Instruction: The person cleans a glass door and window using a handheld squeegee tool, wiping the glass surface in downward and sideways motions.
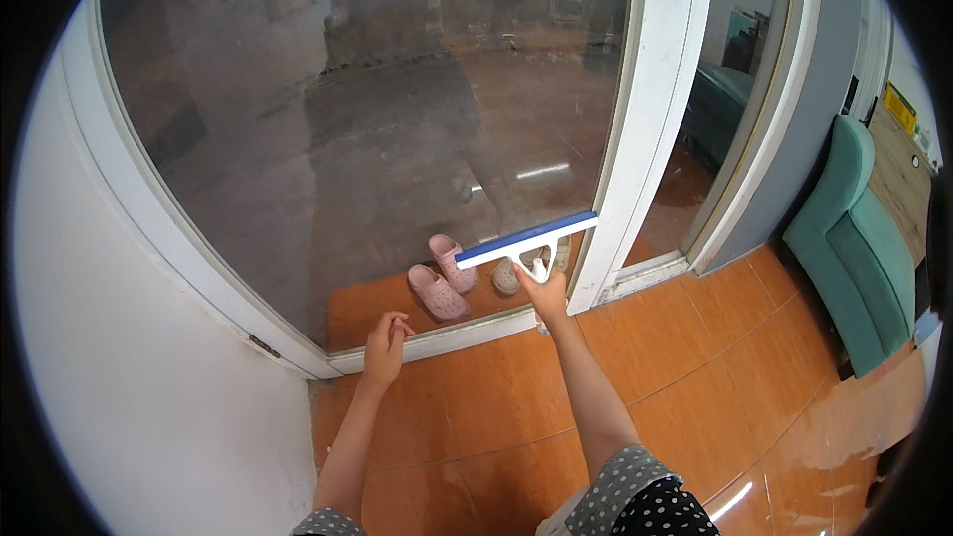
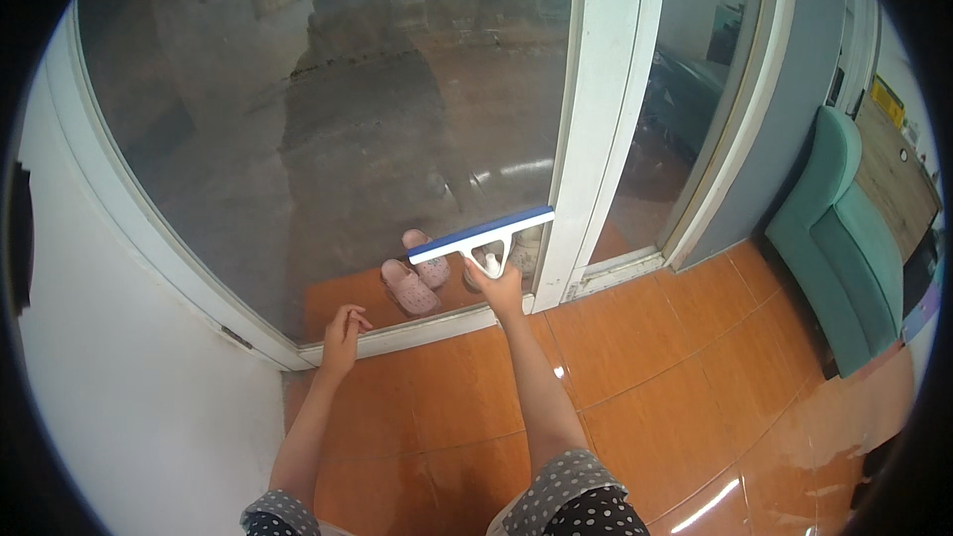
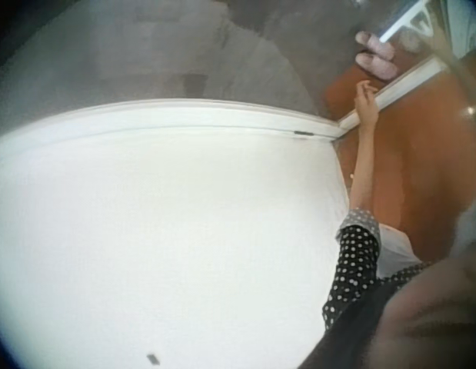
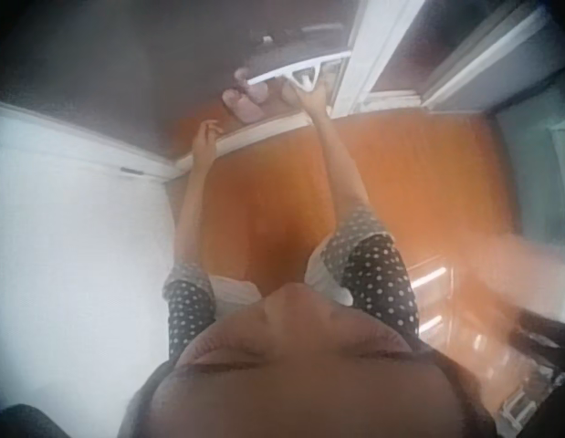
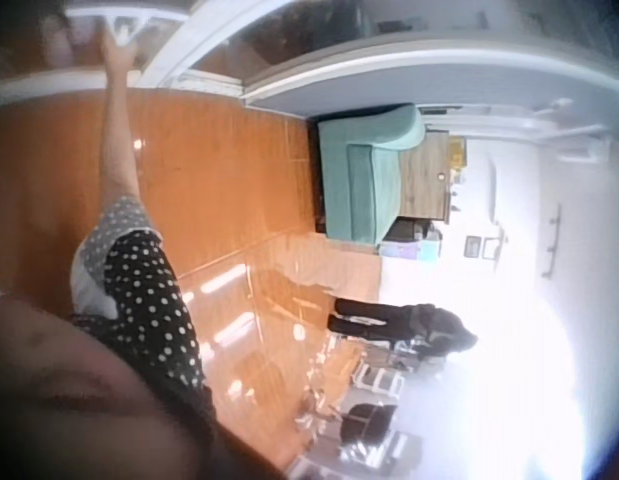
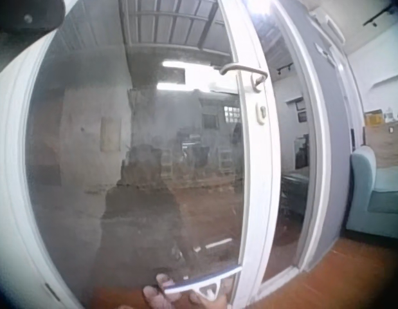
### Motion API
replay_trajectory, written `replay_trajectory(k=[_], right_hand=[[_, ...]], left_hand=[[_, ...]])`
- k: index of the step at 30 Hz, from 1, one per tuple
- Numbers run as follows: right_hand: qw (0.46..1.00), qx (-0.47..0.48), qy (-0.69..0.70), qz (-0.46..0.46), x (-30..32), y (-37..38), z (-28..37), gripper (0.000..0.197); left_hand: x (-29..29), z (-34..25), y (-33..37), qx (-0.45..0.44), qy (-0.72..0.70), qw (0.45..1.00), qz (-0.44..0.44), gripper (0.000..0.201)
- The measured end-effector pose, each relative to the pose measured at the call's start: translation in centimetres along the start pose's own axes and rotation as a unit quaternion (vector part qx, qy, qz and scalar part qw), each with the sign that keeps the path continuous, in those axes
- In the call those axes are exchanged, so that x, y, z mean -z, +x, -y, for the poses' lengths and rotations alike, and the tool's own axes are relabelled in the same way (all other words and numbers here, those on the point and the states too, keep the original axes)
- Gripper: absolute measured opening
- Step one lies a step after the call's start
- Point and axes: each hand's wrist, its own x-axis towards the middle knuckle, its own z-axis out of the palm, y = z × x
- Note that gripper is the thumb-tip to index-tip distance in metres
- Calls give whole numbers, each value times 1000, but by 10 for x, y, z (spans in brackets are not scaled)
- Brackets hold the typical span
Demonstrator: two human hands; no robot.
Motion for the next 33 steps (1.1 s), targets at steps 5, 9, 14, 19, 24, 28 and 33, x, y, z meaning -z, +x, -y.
replay_trajectory(k=[5, 9, 14, 19, 24, 28, 33], right_hand=[[998, -3, 56, -12, -4, -19, -21, 29], [998, -39, 39, -10, -7, -21, -32, 30], [998, -13, 52, -44, -14, -23, -41, 25], [992, -101, 66, -33, -15, -30, -44, 30], [998, -15, -54, 30, -33, -52, -44, 37], [972, 135, -141, 128, -100, -89, 5, 44], [901, 130, -305, 279, -172, -130, 33, 45]], left_hand=[[-10, 9, 0, 0, 1, 1000, 12, 17], [-16, 14, -2, 0, -4, 1000, 14, 17], [-19, 15, -4, 7, 12, 1000, 26, 19], [-13, 7, -10, 11, 19, 999, 30, 20], [4, -13, -10, -12, 25, 1000, 16, 19], [44, -7, -18, -1, 73, 996, -44, 20], [100, 2, -33, 11, 124, 985, -119, 18]])
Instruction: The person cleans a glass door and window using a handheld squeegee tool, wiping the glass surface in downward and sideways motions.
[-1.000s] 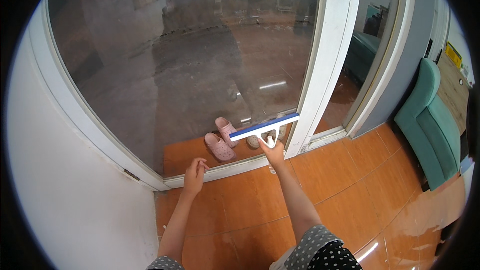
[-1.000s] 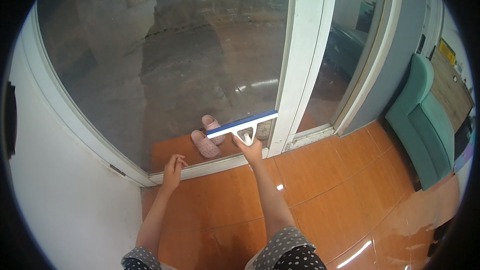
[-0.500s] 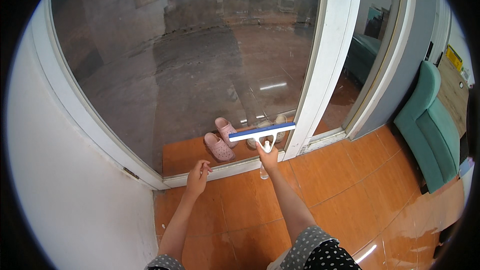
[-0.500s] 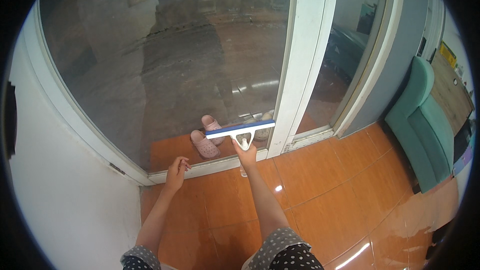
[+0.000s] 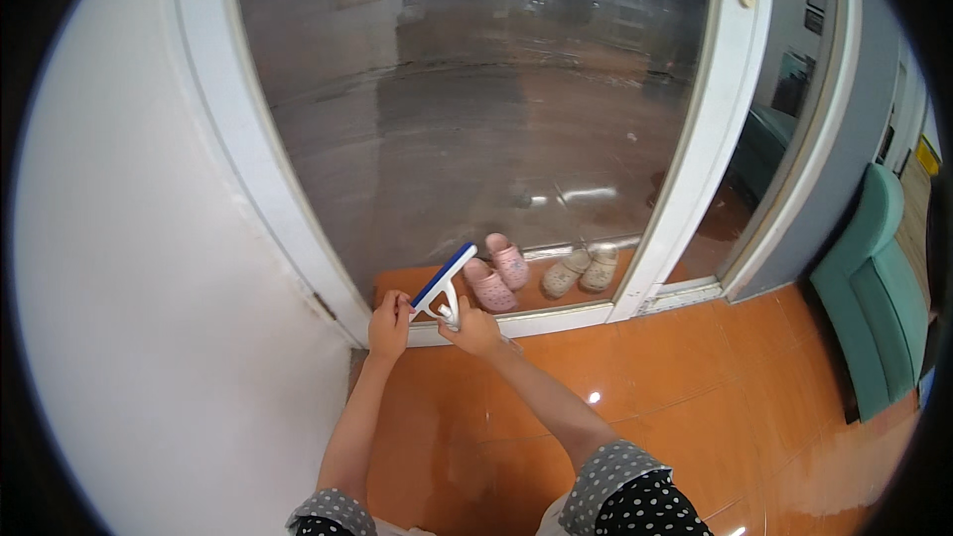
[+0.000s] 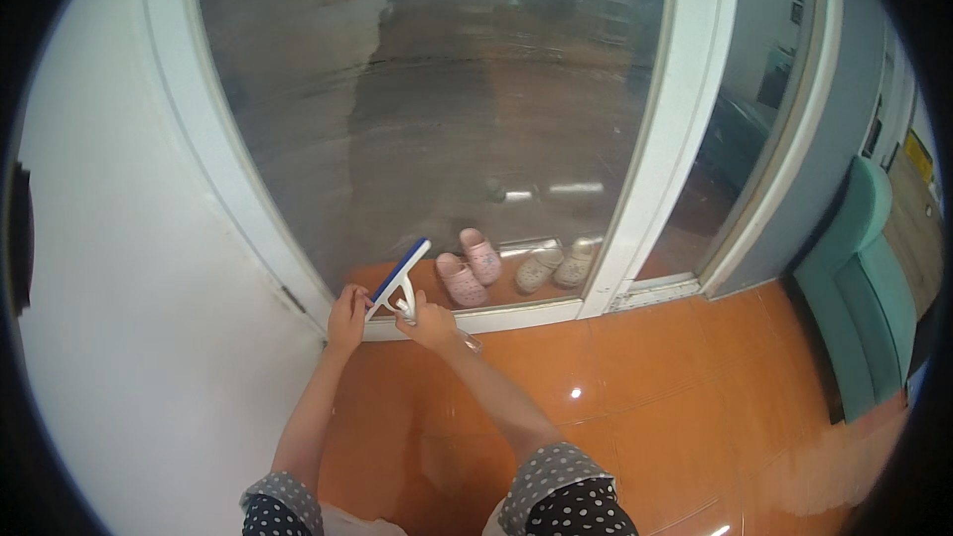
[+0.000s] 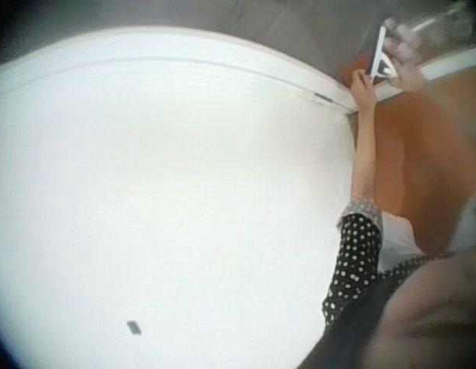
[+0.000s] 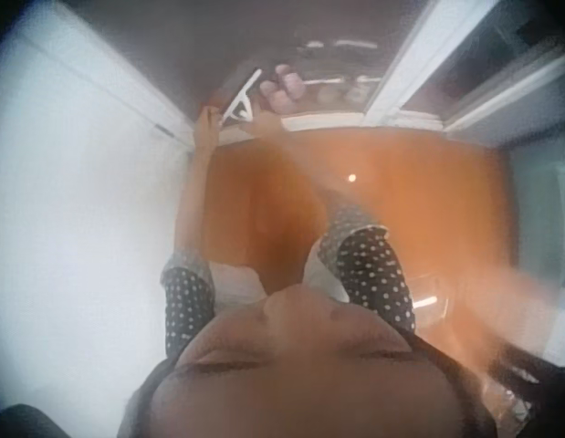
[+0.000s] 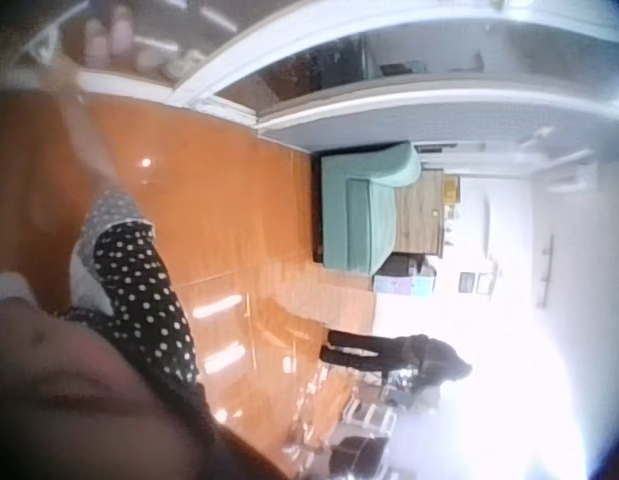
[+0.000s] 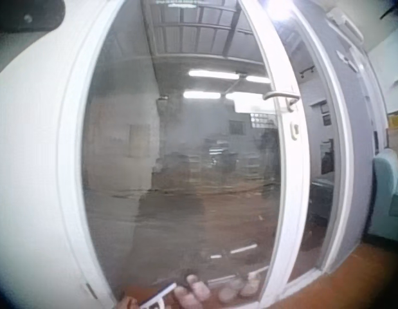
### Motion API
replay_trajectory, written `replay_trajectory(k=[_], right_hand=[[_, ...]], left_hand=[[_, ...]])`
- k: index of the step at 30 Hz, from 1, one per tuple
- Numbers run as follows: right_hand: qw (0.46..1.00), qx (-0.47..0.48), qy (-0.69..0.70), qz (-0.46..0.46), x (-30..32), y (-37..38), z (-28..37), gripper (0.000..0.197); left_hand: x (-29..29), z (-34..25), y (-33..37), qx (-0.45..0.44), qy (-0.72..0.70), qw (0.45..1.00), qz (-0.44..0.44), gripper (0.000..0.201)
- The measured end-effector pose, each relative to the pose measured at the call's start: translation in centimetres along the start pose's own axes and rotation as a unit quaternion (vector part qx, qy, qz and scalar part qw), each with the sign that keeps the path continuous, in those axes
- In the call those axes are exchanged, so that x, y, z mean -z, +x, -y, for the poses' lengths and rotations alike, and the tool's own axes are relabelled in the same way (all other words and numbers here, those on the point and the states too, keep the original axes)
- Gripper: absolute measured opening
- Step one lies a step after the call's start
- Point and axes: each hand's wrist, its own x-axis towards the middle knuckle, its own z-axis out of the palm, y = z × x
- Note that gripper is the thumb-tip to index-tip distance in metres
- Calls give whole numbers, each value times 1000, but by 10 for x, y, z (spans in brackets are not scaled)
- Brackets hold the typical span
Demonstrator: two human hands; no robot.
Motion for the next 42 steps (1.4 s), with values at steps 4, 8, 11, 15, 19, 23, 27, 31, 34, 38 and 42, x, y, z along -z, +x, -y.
replay_trajectory(k=[4, 8, 11, 15, 19, 23, 27, 31, 34, 38, 42], right_hand=[[988, 82, -67, 111, -35, 8, 45, 39], [982, 54, -120, 134, -68, 29, 67, 38], [979, 56, -145, 130, -82, 42, 99, 37], [979, 55, -154, 118, -96, 51, 126, 36], [977, 35, -174, 115, -103, 50, 136, 38], [973, -2, -208, 105, -102, 55, 123, 39], [971, -4, -214, 104, -85, 55, 113, 41], [970, 5, -228, 80, -52, 50, 85, 42], [968, 2, -243, 69, -23, 46, 66, 44], [967, -2, -248, 50, 16, 39, 46, 45], [973, 27, -231, 1, 40, 31, 3, 55]], left_hand=[[50, 26, -13, 26, 44, 998, -41, 18], [87, 40, -20, 59, 61, 996, -37, 20], [114, 54, -27, 72, 57, 995, -34, 21], [131, 65, -38, 75, 45, 996, -21, 23], [143, 76, -44, 66, 42, 997, -14, 23], [138, 75, -43, 70, 28, 997, 2, 23], [136, 72, -40, 73, 19, 997, 13, 22], [120, 64, -34, 62, 11, 998, 27, 22], [105, 51, -29, 82, 31, 995, 42, 21], [83, 31, -25, 50, 17, 997, 55, 20], [53, 17, -18, 26, 3, 996, 80, 20]])
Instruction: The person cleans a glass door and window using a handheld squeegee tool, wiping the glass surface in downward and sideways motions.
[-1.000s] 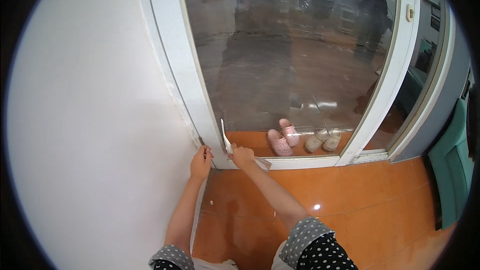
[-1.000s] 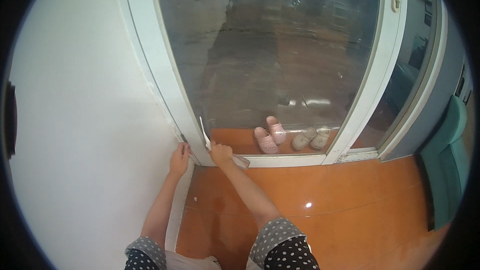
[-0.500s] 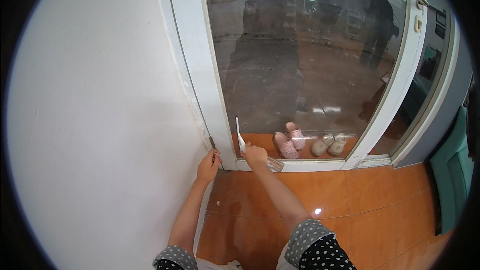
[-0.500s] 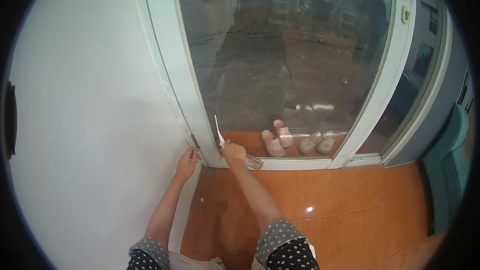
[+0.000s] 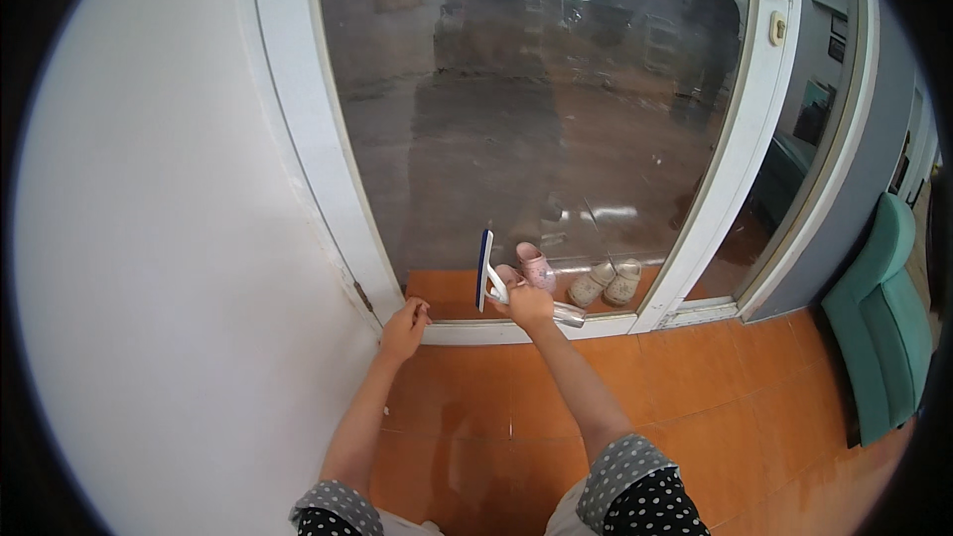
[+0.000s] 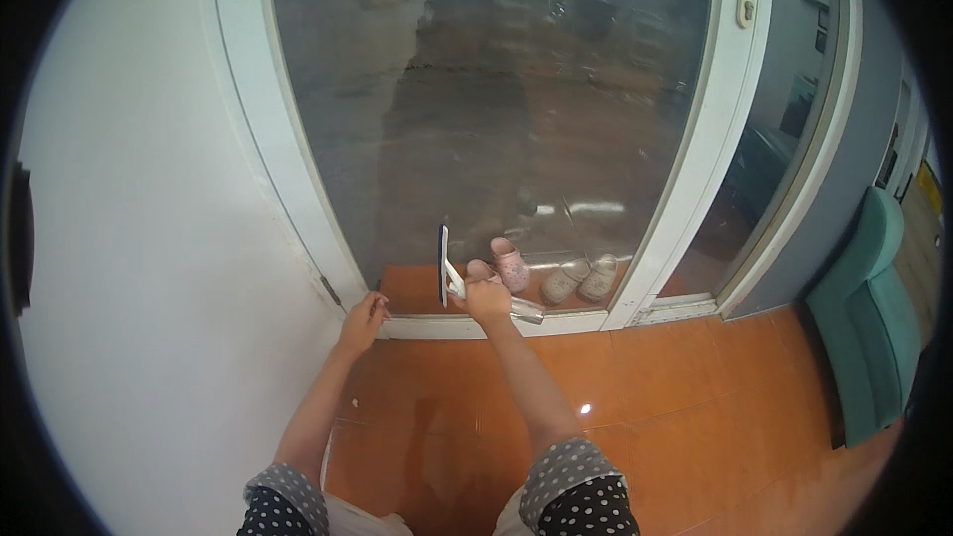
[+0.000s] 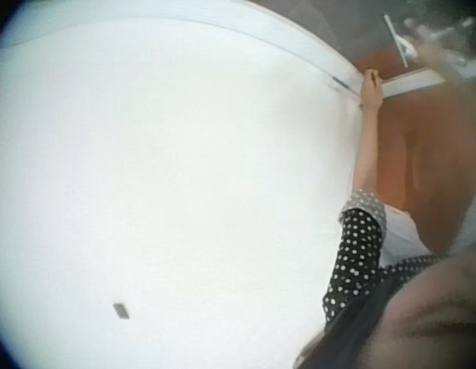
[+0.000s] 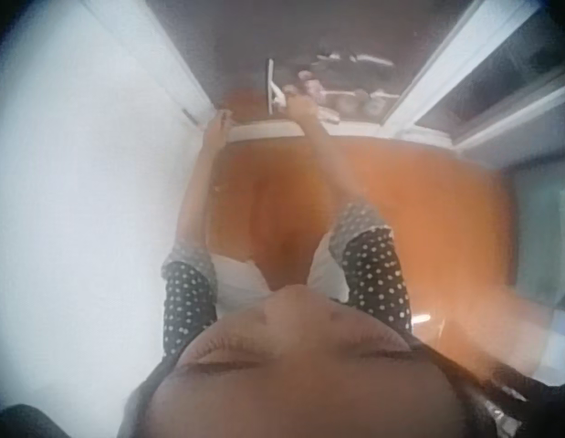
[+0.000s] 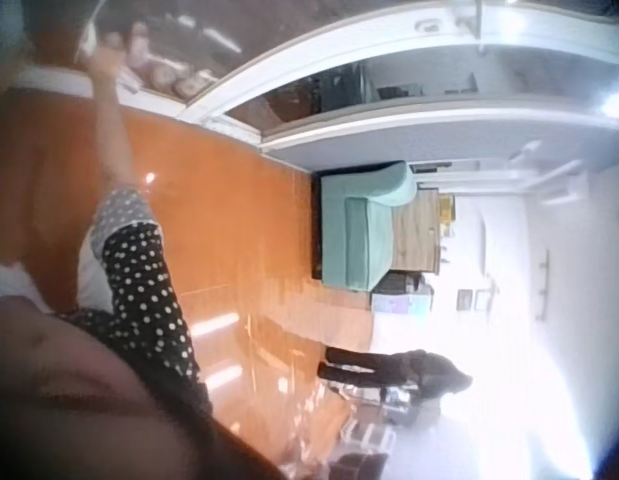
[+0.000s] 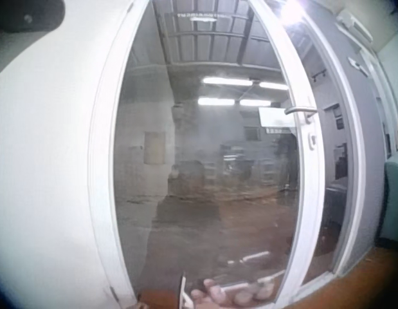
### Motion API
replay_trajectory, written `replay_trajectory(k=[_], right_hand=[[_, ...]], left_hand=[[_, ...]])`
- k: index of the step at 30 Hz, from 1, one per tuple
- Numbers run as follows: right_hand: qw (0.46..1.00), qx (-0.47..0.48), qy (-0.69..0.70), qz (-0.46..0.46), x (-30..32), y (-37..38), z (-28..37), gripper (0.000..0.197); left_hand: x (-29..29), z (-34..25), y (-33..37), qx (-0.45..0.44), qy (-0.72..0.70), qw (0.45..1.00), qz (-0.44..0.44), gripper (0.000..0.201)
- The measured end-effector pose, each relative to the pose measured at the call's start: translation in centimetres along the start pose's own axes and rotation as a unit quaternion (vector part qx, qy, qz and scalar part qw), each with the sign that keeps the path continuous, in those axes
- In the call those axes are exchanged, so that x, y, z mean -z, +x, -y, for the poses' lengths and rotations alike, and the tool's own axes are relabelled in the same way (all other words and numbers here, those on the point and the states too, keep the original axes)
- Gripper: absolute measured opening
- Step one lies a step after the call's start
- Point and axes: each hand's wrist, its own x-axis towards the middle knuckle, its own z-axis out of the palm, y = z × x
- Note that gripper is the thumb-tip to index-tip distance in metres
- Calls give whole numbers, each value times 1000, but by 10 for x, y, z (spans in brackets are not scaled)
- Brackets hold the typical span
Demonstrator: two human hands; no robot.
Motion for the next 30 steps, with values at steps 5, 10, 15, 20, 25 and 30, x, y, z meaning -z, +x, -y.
replay_trajectory(k=[5, 10, 15, 20, 25, 30], right_hand=[[997, 5, 23, 80, 9, -13, -30, 57], [972, -23, 232, 35, -9, -34, -40, 59], [970, -77, 194, 127, 2, -46, -2, 59], [992, -12, 127, 25, 3, -48, 19, 59], [992, 31, 116, 36, 17, -50, 32, 54], [993, 41, 92, 57, 37, -64, 19, 51]], left_hand=[[-20, -4, 4, 20, 46, 998, 39, 20], [-29, 5, 2, 8, 98, 993, 58, 16], [-10, 24, -16, 33, 192, 980, 46, 17], [15, 23, -25, 49, 196, 979, 35, 17], [37, 38, -36, 72, 189, 979, 32, 18], [43, 51, -37, 75, 152, 985, 40, 20]])
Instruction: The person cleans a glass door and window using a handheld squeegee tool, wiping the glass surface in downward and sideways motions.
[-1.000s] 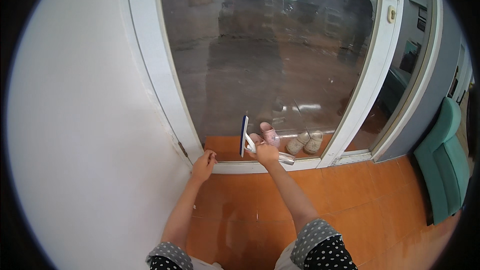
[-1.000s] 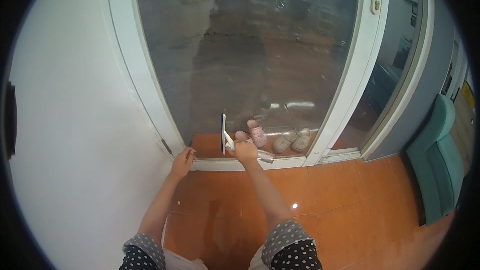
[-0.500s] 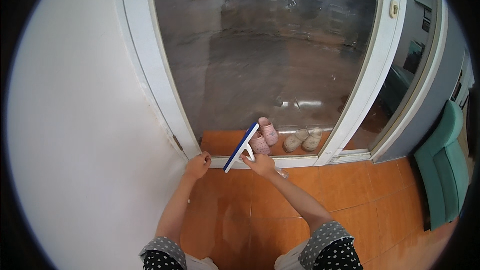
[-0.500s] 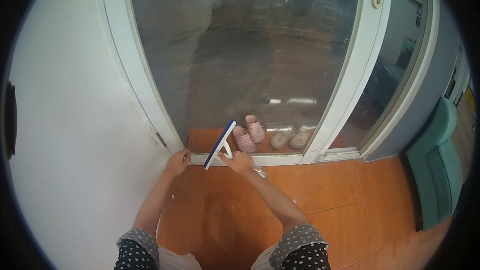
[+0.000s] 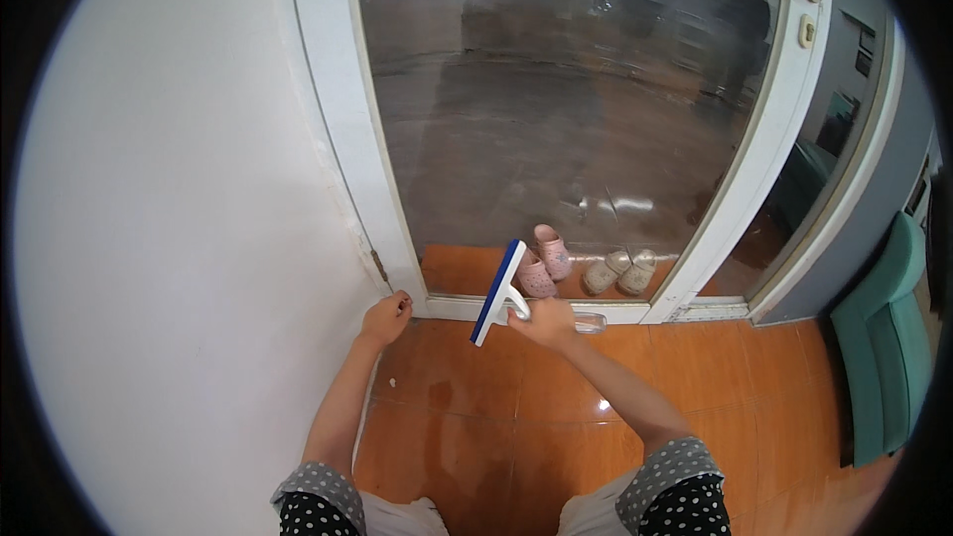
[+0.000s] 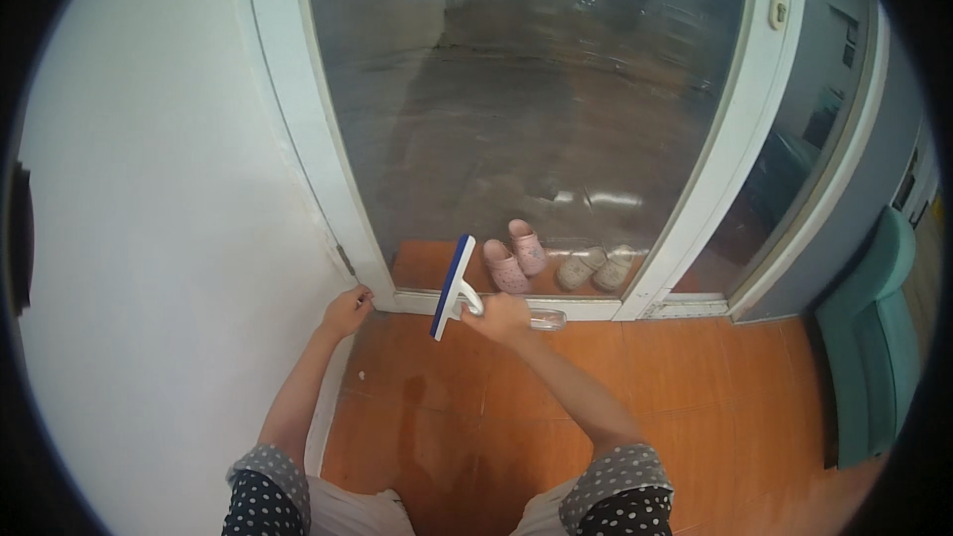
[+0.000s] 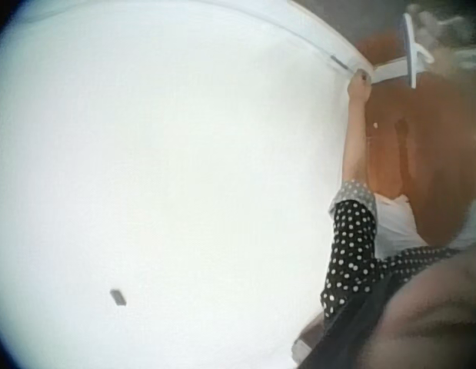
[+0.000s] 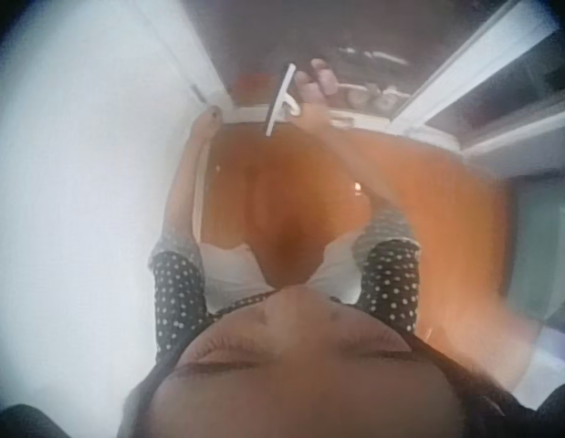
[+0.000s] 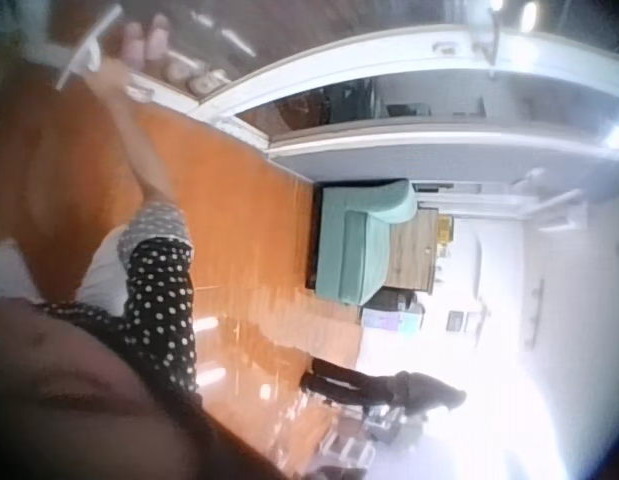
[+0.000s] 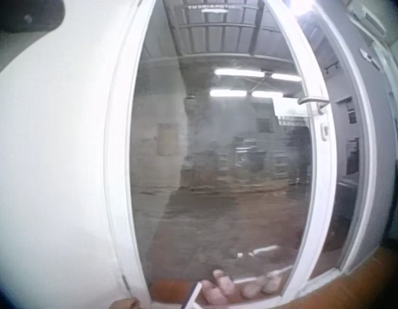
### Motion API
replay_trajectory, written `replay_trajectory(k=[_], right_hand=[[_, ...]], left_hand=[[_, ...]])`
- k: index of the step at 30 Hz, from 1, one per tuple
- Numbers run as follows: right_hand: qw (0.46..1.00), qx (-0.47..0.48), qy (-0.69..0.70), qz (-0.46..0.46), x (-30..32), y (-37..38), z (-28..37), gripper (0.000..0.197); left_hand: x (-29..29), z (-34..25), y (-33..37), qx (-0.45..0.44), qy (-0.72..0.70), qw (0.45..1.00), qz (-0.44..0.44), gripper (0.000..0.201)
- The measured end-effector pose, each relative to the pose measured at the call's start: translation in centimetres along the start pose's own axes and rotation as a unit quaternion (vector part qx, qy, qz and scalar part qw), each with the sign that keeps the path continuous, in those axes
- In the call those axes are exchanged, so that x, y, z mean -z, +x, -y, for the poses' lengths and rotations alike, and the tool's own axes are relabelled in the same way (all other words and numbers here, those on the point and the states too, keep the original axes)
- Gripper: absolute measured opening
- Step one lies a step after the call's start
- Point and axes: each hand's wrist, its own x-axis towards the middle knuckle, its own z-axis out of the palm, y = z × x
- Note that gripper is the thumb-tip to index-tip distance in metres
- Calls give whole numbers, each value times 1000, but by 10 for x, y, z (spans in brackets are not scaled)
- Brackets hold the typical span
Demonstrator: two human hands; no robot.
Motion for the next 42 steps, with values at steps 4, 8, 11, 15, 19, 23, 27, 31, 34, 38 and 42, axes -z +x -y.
replay_trajectory(k=[4, 8, 11, 15, 19, 23, 27, 31, 34, 38, 42], right_hand=[[998, -45, -19, -39, 28, -21, -28, 48], [993, -98, -22, -62, 51, -46, -74, 48], [988, -130, -12, -78, 73, -63, -91, 48], [978, -170, -67, -95, 91, -95, -129, 43], [967, -224, -48, -116, 102, -113, -146, 47], [964, -259, -36, -37, 104, -102, -147, 52], [990, -144, 2, 12, 74, -65, -118, 52], [996, -48, 29, 64, 21, -14, -73, 53], [996, 31, 12, 78, -23, 21, -30, 46], [992, 33, -22, 117, -65, 57, 24, 39], [992, 43, -40, 115, -104, 81, 57, 40]], left_hand=[[-6, -15, 4, 1, -27, 999, 32, 19], [-22, -34, 11, -28, -84, 995, 53, 17], [-40, -38, 16, -55, -114, 990, 56, 15], [-56, -52, 20, -88, -147, 983, 71, 14], [-67, -55, 23, -114, -166, 977, 70, 14], [-65, -55, 24, -112, -167, 977, 69, 13], [-47, -51, 18, -92, -152, 983, 52, 13], [-27, -26, 12, -76, -151, 986, 9, 14], [-9, -7, 7, -39, -113, 992, -26, 16], [5, 19, 3, -19, -102, 993, -58, 18], [15, 30, 0, -3, -112, 992, -59, 18]])
